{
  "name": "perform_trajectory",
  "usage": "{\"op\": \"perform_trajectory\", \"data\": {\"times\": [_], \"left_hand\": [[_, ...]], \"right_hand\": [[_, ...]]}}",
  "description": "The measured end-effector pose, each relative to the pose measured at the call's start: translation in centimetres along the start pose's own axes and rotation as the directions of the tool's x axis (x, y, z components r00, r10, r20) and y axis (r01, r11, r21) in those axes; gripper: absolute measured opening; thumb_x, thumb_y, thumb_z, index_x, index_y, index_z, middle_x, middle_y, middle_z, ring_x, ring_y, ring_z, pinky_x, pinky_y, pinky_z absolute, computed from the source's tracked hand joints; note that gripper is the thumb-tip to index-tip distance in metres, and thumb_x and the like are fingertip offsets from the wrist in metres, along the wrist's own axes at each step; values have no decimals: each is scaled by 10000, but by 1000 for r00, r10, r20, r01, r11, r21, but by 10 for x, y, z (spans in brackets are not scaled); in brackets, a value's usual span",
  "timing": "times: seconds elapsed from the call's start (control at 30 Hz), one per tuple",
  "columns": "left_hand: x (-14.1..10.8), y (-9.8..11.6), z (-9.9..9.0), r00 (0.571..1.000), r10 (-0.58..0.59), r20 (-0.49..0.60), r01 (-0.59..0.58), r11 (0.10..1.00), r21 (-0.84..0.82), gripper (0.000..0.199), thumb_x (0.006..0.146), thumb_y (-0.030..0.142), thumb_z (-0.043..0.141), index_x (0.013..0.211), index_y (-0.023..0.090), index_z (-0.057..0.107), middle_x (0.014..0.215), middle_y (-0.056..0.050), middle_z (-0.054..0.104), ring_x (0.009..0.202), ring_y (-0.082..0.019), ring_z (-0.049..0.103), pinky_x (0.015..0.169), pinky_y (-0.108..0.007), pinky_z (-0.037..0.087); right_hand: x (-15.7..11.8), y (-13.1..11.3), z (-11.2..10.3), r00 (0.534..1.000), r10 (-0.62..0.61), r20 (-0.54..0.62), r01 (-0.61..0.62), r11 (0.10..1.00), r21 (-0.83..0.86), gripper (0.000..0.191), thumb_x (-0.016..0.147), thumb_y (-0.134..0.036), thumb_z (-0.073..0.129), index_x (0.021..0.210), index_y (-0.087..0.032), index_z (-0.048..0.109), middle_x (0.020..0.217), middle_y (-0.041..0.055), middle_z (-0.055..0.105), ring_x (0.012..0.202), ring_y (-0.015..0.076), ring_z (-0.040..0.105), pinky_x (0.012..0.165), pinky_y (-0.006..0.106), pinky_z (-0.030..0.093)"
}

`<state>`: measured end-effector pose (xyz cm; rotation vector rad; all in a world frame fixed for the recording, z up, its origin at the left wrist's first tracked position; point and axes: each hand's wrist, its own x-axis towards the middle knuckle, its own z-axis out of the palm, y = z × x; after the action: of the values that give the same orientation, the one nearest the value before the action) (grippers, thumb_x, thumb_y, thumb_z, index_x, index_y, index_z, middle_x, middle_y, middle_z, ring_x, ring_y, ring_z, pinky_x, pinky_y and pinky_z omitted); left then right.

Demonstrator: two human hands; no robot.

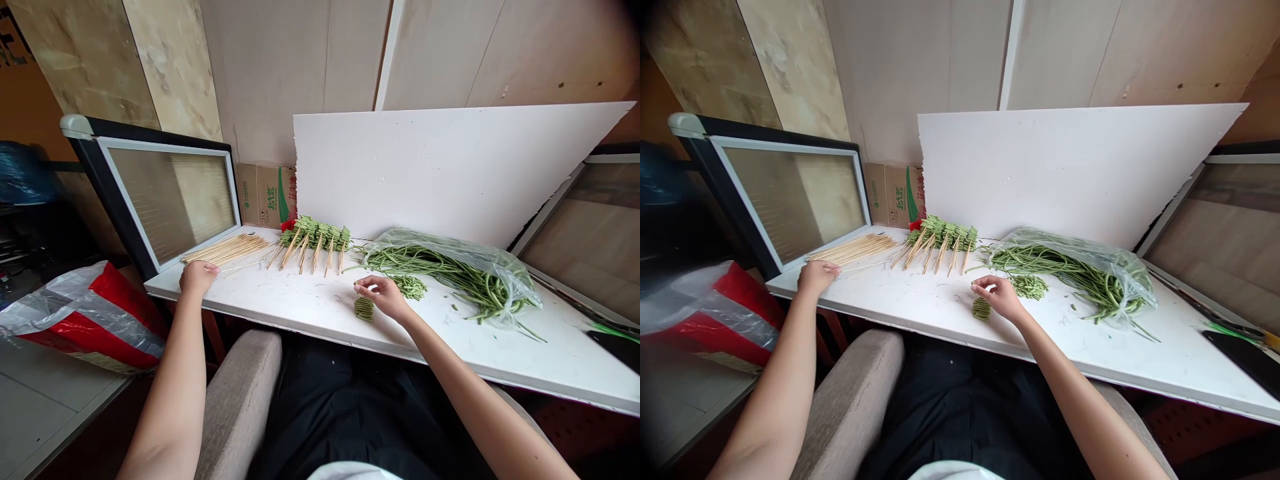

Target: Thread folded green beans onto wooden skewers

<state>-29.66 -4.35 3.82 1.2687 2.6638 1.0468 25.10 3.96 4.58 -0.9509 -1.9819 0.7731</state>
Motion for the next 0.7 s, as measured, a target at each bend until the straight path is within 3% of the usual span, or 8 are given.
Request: {"op": "perform_trajectory", "data": {"times": [0.13, 0.47, 0.7], "left_hand": [[-4, 6, 2, 1000, 1, -1, 0, 1000, 14, 197, 765, 364, 731, 891, 230, 802, 1007, -79, 798, 949, -310, 708, 887, -397, 548], [-11, 9, 8, 989, -147, -30, 149, 984, 98, 209, 827, 342, 694, 958, 214, 794, 1119, -141, 758, 1014, -358, 684, 907, -457, 542], [-12, 6, 9, 987, -161, -10, 162, 983, 88, 199, 878, 342, 662, 972, 213, 780, 1152, -152, 749, 1049, -342, 688, 912, -440, 533]], "right_hand": [[0, -1, 0, 1000, 3, -1, -3, 1000, 2, 416, 840, -606, 743, 908, -198, 785, 1011, 109, 785, 876, 260, 724, 760, 370, 544], [-1, -1, 1, 1000, 7, 6, -7, 1000, 7, 412, 846, -599, 746, 924, -196, 783, 1020, 107, 783, 887, 259, 720, 770, 374, 537], [-1, -1, 2, 1000, -3, 7, 3, 1000, 9, 450, 827, -637, 742, 912, -198, 789, 1009, 114, 786, 889, 271, 716, 765, 391, 546]]}}
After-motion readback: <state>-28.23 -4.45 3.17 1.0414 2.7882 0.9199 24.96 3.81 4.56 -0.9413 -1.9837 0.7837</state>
